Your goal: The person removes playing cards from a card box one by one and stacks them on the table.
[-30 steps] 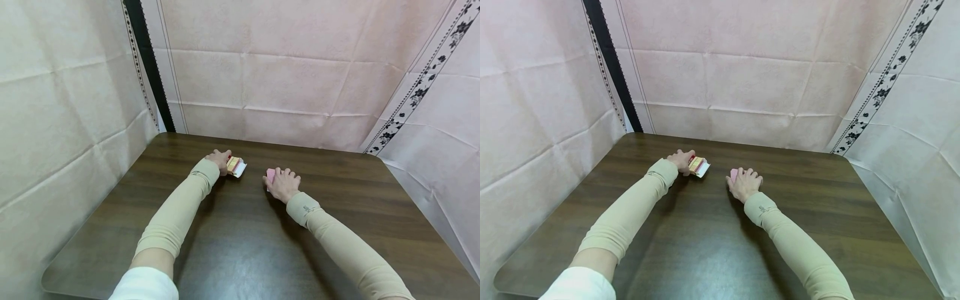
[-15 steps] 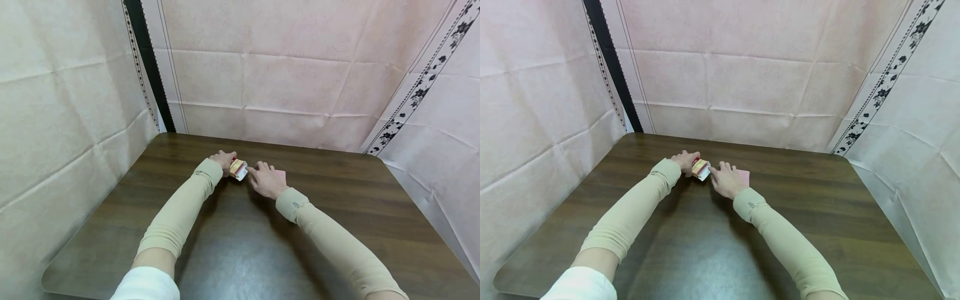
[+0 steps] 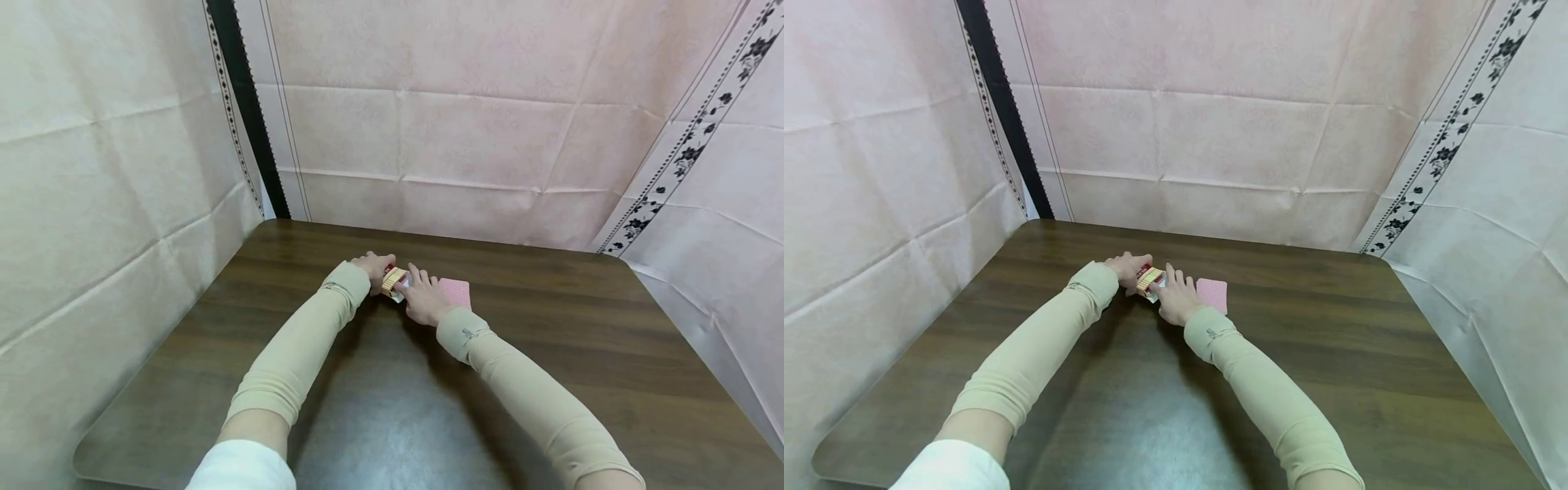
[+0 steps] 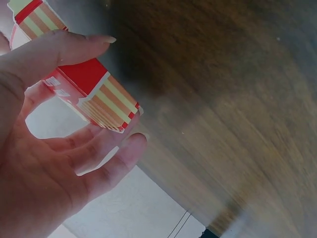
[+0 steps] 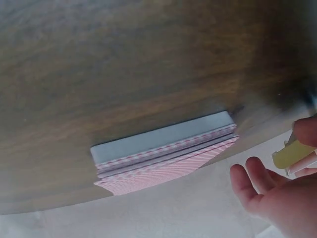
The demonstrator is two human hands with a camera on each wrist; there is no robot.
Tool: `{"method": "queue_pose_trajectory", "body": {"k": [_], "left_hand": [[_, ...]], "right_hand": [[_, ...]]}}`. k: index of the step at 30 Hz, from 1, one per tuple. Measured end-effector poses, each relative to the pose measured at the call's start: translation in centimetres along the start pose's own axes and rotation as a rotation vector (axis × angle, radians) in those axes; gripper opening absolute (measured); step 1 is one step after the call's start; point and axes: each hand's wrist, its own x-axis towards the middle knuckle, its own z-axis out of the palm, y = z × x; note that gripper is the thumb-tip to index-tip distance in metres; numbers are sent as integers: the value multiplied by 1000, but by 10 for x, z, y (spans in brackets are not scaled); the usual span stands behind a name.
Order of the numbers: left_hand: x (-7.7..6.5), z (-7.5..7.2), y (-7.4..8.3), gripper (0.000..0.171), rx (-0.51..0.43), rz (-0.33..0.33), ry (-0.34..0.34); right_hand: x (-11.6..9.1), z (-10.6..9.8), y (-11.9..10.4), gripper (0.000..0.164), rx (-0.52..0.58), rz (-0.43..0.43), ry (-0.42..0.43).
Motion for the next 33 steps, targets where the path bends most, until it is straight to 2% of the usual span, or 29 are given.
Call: {"method": "queue_pose_trajectory", "body": {"k": [4,9,13,19,24,28,33], "left_hand": [[3,2,-3,67,5,-18,8],[-1,4,-6,59,0,-50,21],[-3,5,-5,58,-13,-53,27],[2,5,1,62,-2,-44,19],[8,5,2,66,0,-52,11],[11,7,-3,68,-3,-74,12],[13,8,-9,65,-3,-84,13]], "right_hand": [[-3,2,3,45,5,-19,45],[-10,0,8,47,54,-71,128],[-13,-1,10,39,105,-99,168],[-10,-3,10,42,169,-64,215],[-11,-5,11,35,165,-58,255],[-15,-6,15,36,153,-57,237],[-21,-5,24,53,124,-34,181]]}}
